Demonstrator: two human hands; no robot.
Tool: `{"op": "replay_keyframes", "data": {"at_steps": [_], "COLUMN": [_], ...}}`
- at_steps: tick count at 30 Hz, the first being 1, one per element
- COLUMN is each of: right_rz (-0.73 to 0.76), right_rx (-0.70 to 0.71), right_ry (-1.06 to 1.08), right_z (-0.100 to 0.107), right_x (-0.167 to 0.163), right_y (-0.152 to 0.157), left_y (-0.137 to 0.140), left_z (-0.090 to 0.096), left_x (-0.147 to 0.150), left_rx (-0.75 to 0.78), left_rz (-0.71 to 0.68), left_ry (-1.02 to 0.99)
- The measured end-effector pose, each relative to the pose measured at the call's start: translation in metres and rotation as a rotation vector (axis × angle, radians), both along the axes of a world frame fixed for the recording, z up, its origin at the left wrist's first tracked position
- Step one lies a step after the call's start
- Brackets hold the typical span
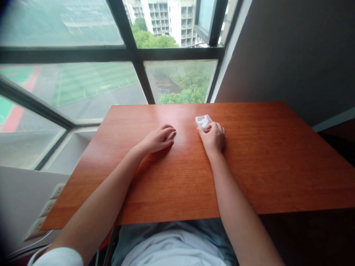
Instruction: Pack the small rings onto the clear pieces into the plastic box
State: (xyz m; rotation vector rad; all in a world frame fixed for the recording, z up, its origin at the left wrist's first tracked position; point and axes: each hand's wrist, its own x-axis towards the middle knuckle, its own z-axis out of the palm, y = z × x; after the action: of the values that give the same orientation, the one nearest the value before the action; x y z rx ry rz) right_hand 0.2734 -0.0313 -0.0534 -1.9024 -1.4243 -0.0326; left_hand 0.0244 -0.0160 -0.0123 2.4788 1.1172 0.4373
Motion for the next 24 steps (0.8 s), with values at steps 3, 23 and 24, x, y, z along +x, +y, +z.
{"op": "replay_keyframes", "data": {"at_steps": [3, 23, 24], "right_rz": [0.037, 0.726, 0.795], "right_rx": [-0.02, -0.051, -0.105], "right_ry": [0.011, 0.036, -0.021], "right_z": [-0.001, 0.027, 0.026], "right_x": [-0.001, -0.053, -0.057], "right_y": [-0.001, -0.032, -0.034], "left_y": [0.0, -0.007, -0.008], "left_z": [-0.001, -0.006, -0.006], "left_x": [0.001, 0.015, 0.017], "left_rx": [0.02, 0.082, 0.062], "left_rz": [-0.002, -0.002, -0.036], "left_ry": [0.007, -0.012, -0.024]}}
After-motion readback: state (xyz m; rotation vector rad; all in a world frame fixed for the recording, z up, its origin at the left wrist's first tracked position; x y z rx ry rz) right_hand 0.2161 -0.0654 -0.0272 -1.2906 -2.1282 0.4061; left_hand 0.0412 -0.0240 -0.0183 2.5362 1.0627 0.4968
